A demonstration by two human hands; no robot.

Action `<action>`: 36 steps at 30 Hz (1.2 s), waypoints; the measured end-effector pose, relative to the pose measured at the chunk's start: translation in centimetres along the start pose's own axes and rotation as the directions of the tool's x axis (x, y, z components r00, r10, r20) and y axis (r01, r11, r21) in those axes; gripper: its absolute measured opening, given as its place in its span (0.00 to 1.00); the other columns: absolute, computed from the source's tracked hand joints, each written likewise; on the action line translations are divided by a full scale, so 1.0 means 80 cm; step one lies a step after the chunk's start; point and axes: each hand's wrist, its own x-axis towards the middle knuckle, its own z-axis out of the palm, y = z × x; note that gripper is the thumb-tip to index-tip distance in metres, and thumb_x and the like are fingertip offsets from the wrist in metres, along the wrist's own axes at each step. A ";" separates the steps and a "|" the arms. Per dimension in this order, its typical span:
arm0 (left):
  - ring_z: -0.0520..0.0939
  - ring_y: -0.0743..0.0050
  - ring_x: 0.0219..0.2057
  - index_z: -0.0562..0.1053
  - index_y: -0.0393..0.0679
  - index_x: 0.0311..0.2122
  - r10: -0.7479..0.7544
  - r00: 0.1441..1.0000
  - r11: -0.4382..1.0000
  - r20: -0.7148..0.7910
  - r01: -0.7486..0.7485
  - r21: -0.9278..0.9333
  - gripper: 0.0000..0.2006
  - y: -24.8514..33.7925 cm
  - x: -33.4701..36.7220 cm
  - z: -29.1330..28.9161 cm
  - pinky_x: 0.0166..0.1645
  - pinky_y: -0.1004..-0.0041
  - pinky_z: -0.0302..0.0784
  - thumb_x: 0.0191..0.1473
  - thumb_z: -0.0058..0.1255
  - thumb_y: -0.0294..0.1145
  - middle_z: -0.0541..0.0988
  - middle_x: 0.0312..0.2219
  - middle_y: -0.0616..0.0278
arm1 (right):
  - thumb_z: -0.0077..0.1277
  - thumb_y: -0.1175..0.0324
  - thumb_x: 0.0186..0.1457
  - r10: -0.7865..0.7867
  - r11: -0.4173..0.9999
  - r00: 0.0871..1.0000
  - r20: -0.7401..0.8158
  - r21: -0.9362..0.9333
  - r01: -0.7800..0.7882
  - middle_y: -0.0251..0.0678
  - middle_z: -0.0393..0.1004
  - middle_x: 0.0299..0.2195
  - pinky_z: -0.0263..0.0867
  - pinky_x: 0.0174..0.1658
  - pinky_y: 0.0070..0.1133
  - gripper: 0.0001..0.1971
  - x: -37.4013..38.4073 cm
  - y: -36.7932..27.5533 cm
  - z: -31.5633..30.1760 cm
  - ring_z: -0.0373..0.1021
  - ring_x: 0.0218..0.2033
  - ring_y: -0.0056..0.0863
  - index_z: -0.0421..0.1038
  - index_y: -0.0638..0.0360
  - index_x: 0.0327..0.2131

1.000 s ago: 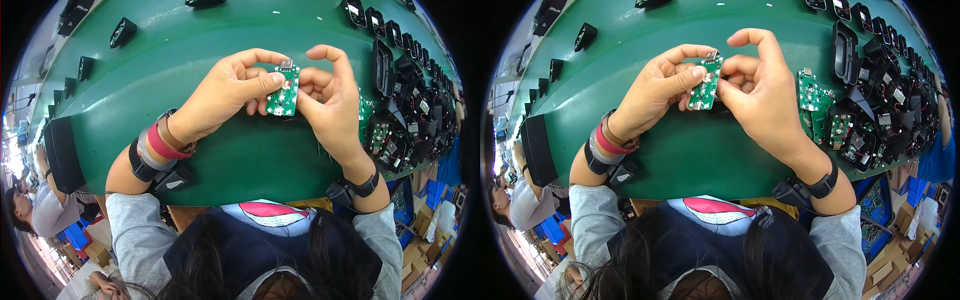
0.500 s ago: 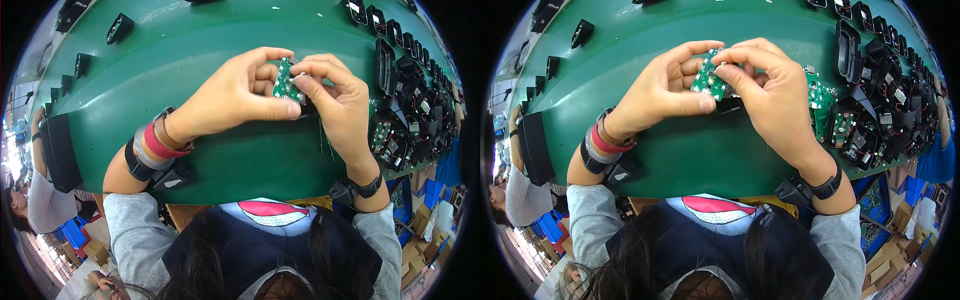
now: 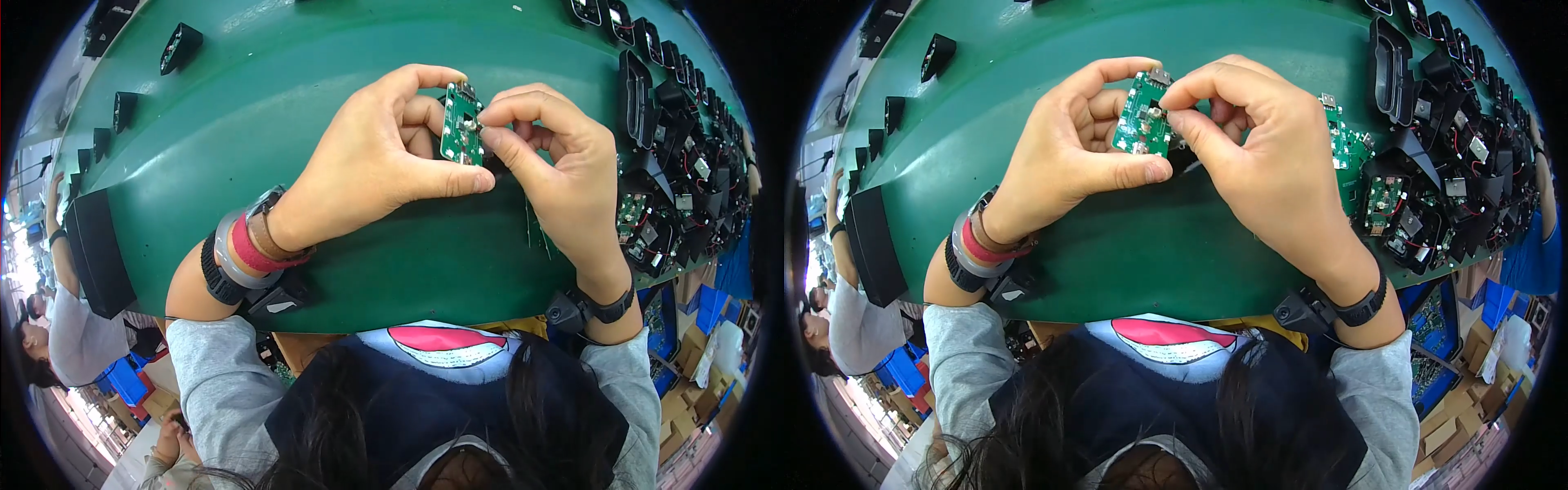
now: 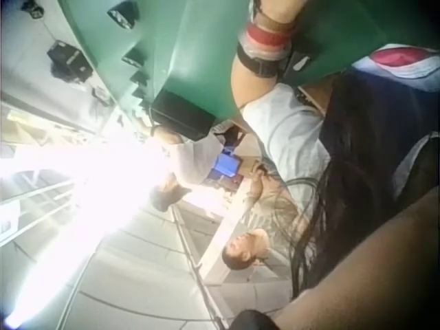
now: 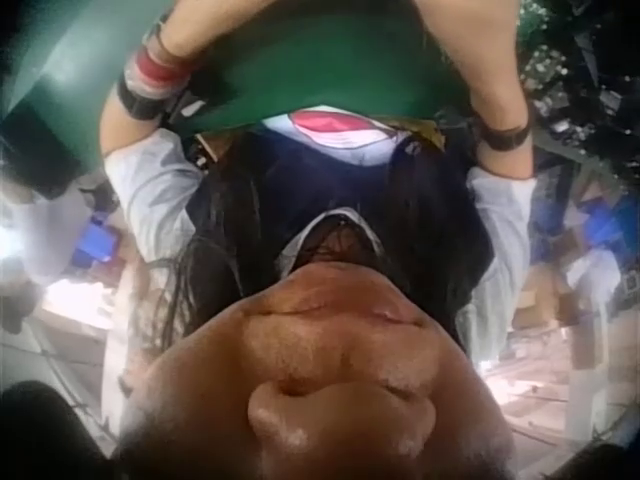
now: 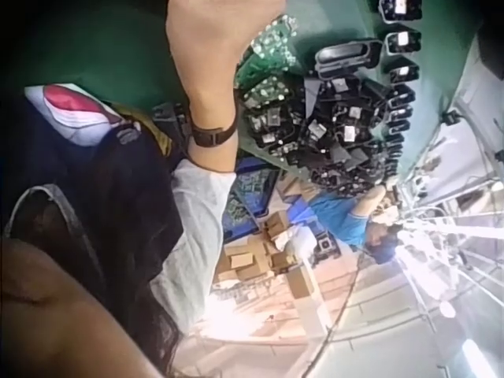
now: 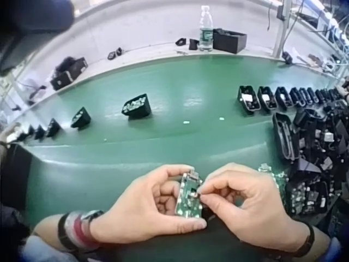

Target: The person picks up a circuit board and a plastic housing, connects a wire to the board, and presses the board into the housing. They then place the assembled unit onto a conveyor belt and repeat the process.

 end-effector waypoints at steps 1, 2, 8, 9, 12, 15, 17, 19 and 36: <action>0.78 0.83 0.37 0.61 0.34 0.56 0.001 1.000 1.000 -0.004 -0.001 0.019 0.37 0.001 0.000 0.000 0.41 0.83 0.76 0.40 0.67 0.21 0.78 0.37 0.61 | 0.55 0.83 0.48 -0.012 1.000 1.000 0.027 -0.021 0.013 0.30 0.73 0.29 0.61 0.31 0.11 0.07 0.000 -0.002 -0.002 0.66 0.28 0.12 0.75 0.65 0.33; 0.78 0.85 0.35 0.61 0.35 0.56 0.002 1.000 0.999 -0.009 -0.001 0.039 0.37 0.002 0.000 0.000 0.39 0.84 0.75 0.40 0.67 0.21 0.78 0.36 0.61 | 0.55 0.84 0.49 -0.024 0.999 0.998 0.055 -0.042 0.027 0.32 0.74 0.32 0.62 0.34 0.12 0.08 0.000 -0.003 -0.003 0.67 0.32 0.14 0.74 0.66 0.35; 0.75 0.91 0.27 0.61 0.35 0.57 0.097 0.995 0.979 -0.019 -0.092 0.184 0.38 -0.001 -0.001 0.002 0.30 0.89 0.69 0.40 0.69 0.23 0.78 0.31 0.66 | 0.55 0.84 0.47 0.046 0.998 0.999 0.013 -0.038 -0.046 0.32 0.75 0.29 0.61 0.31 0.11 0.19 0.000 -0.012 -0.002 0.66 0.27 0.12 0.66 0.65 0.44; 0.75 0.91 0.27 0.61 0.35 0.57 0.094 0.995 0.979 -0.018 -0.089 0.184 0.38 -0.001 -0.002 0.003 0.30 0.89 0.69 0.40 0.69 0.23 0.78 0.31 0.66 | 0.55 0.84 0.47 0.049 0.998 0.999 0.012 -0.037 -0.049 0.32 0.75 0.29 0.61 0.31 0.11 0.19 -0.001 -0.011 0.000 0.66 0.27 0.12 0.66 0.65 0.44; 0.66 0.96 0.21 0.63 0.36 0.57 0.186 0.982 0.932 -0.029 -0.167 0.321 0.39 0.000 -0.004 0.004 0.24 0.90 0.59 0.38 0.70 0.25 0.75 0.26 0.71 | 0.56 0.84 0.46 -0.008 0.998 1.000 -0.013 -0.064 0.007 0.32 0.75 0.28 0.61 0.30 0.10 0.24 -0.002 -0.009 0.003 0.65 0.25 0.12 0.60 0.63 0.47; 0.58 0.95 0.18 0.64 0.39 0.58 0.281 0.959 0.869 -0.027 -0.243 0.431 0.40 -0.001 -0.004 0.005 0.21 0.88 0.50 0.37 0.71 0.27 0.71 0.23 0.74 | 0.56 0.85 0.46 -0.118 0.978 0.993 -0.025 -0.178 0.112 0.33 0.76 0.28 0.61 0.31 0.10 0.24 -0.004 -0.007 0.004 0.64 0.25 0.11 0.60 0.63 0.46; 0.58 0.94 0.17 0.64 0.42 0.59 0.334 0.943 0.814 0.000 -0.288 0.505 0.41 0.001 -0.005 0.005 0.21 0.87 0.50 0.36 0.71 0.27 0.69 0.22 0.75 | 0.57 0.85 0.45 -0.152 0.969 0.987 -0.044 -0.201 0.141 0.33 0.76 0.28 0.61 0.31 0.10 0.24 -0.005 -0.007 0.005 0.64 0.25 0.11 0.61 0.62 0.46; 0.58 0.93 0.17 0.65 0.43 0.59 0.336 0.942 0.786 0.004 -0.283 0.549 0.41 0.006 -0.005 0.006 0.21 0.86 0.51 0.36 0.71 0.27 0.69 0.23 0.74 | 0.57 0.86 0.44 -0.194 0.956 0.980 -0.041 -0.233 0.180 0.33 0.76 0.28 0.61 0.32 0.10 0.24 -0.005 -0.006 0.005 0.63 0.25 0.11 0.61 0.62 0.46; 0.67 0.92 0.22 0.65 0.49 0.60 0.335 0.934 0.768 0.126 -0.348 0.537 0.42 0.005 0.001 0.000 0.23 0.86 0.58 0.34 0.67 0.20 0.71 0.28 0.73 | 0.59 0.85 0.42 -0.182 0.981 0.980 -0.086 -0.078 0.175 0.33 0.73 0.36 0.63 0.35 0.11 0.27 -0.004 0.008 -0.003 0.66 0.33 0.15 0.62 0.63 0.47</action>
